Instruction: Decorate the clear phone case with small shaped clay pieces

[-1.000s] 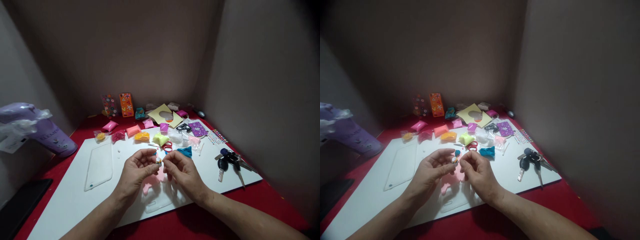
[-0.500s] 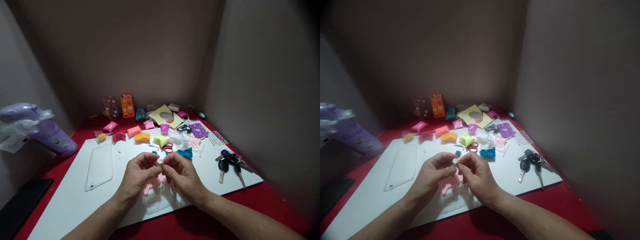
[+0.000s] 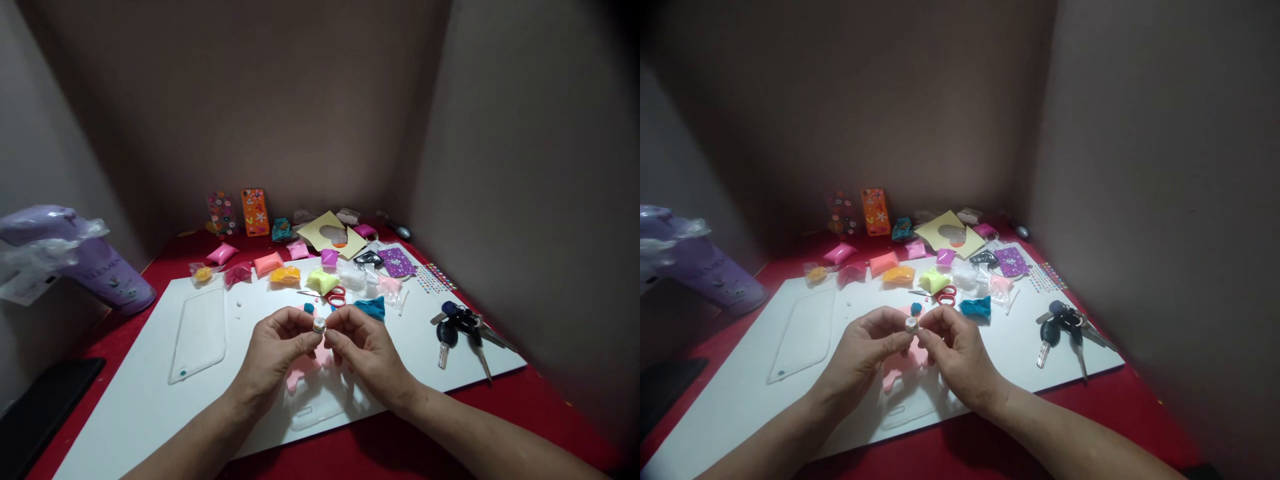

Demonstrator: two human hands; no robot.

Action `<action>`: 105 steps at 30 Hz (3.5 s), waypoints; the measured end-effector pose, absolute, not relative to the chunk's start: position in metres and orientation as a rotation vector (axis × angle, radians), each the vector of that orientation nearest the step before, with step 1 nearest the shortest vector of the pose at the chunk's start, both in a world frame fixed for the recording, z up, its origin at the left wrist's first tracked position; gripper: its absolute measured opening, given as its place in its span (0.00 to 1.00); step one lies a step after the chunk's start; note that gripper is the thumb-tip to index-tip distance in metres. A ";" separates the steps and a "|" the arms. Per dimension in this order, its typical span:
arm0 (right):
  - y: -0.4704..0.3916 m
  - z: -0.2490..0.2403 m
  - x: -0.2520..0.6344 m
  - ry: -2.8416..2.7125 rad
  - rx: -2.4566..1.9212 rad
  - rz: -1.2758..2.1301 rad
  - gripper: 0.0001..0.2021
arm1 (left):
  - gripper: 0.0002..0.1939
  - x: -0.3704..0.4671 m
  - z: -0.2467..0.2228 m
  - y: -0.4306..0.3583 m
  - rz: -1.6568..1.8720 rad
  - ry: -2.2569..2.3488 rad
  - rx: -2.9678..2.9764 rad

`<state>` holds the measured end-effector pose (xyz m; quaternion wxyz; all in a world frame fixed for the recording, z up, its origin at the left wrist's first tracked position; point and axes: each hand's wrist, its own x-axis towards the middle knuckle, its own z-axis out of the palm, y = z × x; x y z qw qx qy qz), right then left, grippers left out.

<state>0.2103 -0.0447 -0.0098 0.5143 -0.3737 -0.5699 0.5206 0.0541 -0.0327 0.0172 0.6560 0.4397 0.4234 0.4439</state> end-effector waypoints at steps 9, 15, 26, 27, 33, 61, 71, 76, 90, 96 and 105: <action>-0.043 -0.012 0.210 -1.392 -0.927 1.214 0.06 | 0.09 0.054 0.014 -0.031 0.972 0.942 1.002; -0.041 -0.013 0.212 -1.462 -0.993 1.153 0.05 | 0.09 0.051 0.013 -0.028 0.978 0.995 1.014; -0.039 -0.020 0.211 -1.523 -1.064 1.079 0.06 | 0.10 0.044 0.023 -0.023 1.097 1.099 1.087; -0.039 -0.020 0.211 -1.541 -1.076 1.069 0.06 | 0.09 0.041 0.025 -0.020 1.106 1.138 1.139; -0.041 -0.020 0.211 -1.721 -1.158 0.951 0.05 | 0.04 0.023 0.030 -0.002 0.989 1.474 1.505; -0.042 -0.016 0.211 -1.847 -1.184 0.868 0.06 | 0.03 0.023 0.017 0.002 0.732 1.658 1.580; -0.043 -0.017 0.210 -1.854 -1.172 0.850 0.06 | 0.03 0.025 0.015 0.005 0.698 1.649 1.568; -0.042 -0.018 0.211 -1.854 -1.177 0.850 0.06 | 0.05 0.020 0.017 0.004 0.596 1.692 1.745; -0.043 -0.020 0.211 -1.863 -1.177 0.836 0.06 | 0.04 0.026 0.009 0.001 0.678 1.627 1.948; -0.042 -0.018 0.211 -1.873 -1.180 0.826 0.06 | 0.05 0.022 0.013 0.006 0.625 1.664 1.740; -0.044 -0.018 0.210 -1.892 -1.194 0.827 0.06 | 0.05 0.020 0.015 0.009 0.592 1.649 1.670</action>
